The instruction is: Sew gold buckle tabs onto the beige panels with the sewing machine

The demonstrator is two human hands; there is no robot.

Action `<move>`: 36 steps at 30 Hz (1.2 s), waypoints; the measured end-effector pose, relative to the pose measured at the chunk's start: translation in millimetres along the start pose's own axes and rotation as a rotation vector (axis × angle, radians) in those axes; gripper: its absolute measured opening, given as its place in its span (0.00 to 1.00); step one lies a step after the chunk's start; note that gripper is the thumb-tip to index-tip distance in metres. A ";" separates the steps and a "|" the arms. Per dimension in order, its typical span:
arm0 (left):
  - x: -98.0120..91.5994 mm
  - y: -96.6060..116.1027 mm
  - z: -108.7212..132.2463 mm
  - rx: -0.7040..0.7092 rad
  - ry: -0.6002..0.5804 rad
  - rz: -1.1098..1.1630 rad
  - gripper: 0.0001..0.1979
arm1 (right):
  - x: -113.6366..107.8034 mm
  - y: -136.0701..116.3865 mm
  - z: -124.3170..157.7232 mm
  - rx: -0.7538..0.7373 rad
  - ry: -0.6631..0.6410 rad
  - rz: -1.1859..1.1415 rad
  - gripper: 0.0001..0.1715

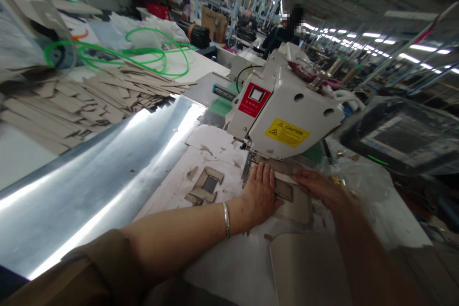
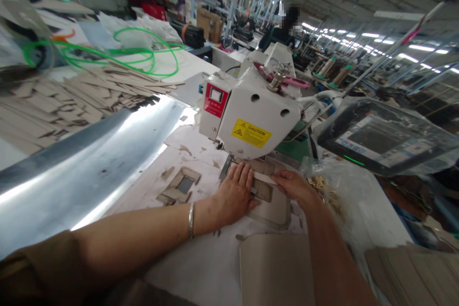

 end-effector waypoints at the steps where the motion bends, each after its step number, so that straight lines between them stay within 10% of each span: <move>1: -1.5 -0.3 0.0 -0.018 -0.020 0.000 0.40 | 1.1 0.2 0.9 0.011 0.001 -0.001 0.21; 19: -2.6 -2.2 -5.4 -0.057 -0.044 0.006 0.42 | 10.1 1.4 -10.1 -0.053 0.099 0.237 0.16; 36: -6.0 -2.9 -5.7 -0.047 -0.071 0.029 0.40 | -7.8 -13.3 6.8 0.023 -0.009 -0.002 0.14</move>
Point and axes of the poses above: each hand's wrist, its own z-axis away from the middle knuckle, its own x-axis out of the palm, y = z × x, the point moved 1 cm from there along -z, towards the middle knuckle, and after that the axes turned 4 degrees about -x, right-handed, at the moved point
